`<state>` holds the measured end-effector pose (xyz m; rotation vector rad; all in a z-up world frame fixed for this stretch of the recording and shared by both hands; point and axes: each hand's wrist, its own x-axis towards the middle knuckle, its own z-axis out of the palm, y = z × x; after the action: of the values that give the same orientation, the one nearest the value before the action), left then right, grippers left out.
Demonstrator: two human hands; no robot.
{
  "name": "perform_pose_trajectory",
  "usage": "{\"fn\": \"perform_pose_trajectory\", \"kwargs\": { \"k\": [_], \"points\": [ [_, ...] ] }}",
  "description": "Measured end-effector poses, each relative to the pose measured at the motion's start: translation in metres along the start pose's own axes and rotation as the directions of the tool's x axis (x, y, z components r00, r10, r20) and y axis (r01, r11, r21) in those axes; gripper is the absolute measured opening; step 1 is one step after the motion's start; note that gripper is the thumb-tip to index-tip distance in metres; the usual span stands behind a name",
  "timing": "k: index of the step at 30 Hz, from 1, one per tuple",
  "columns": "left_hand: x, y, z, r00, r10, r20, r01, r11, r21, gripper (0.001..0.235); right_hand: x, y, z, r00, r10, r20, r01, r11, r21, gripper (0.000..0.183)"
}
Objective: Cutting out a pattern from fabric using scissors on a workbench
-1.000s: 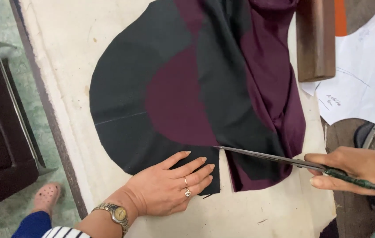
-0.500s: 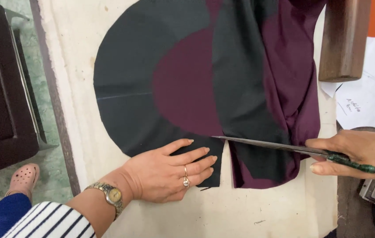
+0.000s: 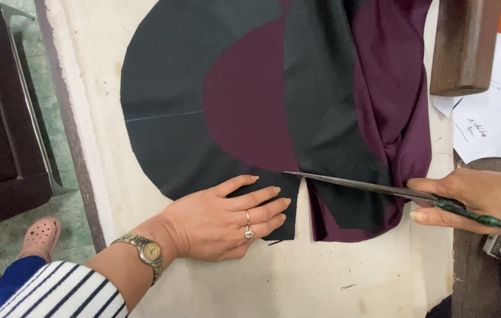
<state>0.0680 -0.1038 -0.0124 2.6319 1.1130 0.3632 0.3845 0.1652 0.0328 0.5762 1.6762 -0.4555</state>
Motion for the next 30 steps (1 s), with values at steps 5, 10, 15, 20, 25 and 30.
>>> {"fn": "perform_pose_trajectory", "kwargs": {
  "k": [5, 10, 15, 20, 25, 30],
  "points": [
    [0.000, 0.000, -0.001, 1.000, 0.001, -0.017, 0.000, 0.999, 0.041, 0.055, 0.003, 0.004, 0.007, 0.998, -0.029, -0.048, 0.028, 1.000, -0.001, 0.035],
    [0.000, 0.000, 0.001, 1.000, 0.002, 0.007, -0.003, 1.000, 0.015, 0.057, 0.005, 0.004, 0.008, 0.999, 0.002, -0.034, -0.003, 1.000, -0.024, 0.036],
    [-0.001, 0.000, 0.000, 1.000, 0.001, -0.013, -0.001, 1.000, 0.012, 0.054, 0.002, 0.003, 0.006, 1.000, 0.005, -0.028, -0.006, 0.999, -0.034, 0.035],
    [0.000, -0.001, 0.000, 1.000, 0.000, -0.007, 0.000, 1.000, -0.012, 0.054, -0.002, -0.003, -0.002, 0.999, 0.031, 0.012, -0.030, 0.999, -0.036, 0.034],
    [-0.001, 0.000, -0.001, 1.000, -0.001, -0.012, 0.001, 1.000, -0.013, 0.054, 0.000, -0.001, 0.000, 0.999, 0.036, -0.035, -0.039, 0.996, -0.082, 0.035],
    [-0.001, 0.000, 0.000, 1.000, 0.001, -0.026, -0.001, 1.000, 0.008, 0.053, 0.004, 0.003, 0.003, 0.998, 0.031, -0.047, -0.034, 0.998, -0.060, 0.035]
  ]
}}
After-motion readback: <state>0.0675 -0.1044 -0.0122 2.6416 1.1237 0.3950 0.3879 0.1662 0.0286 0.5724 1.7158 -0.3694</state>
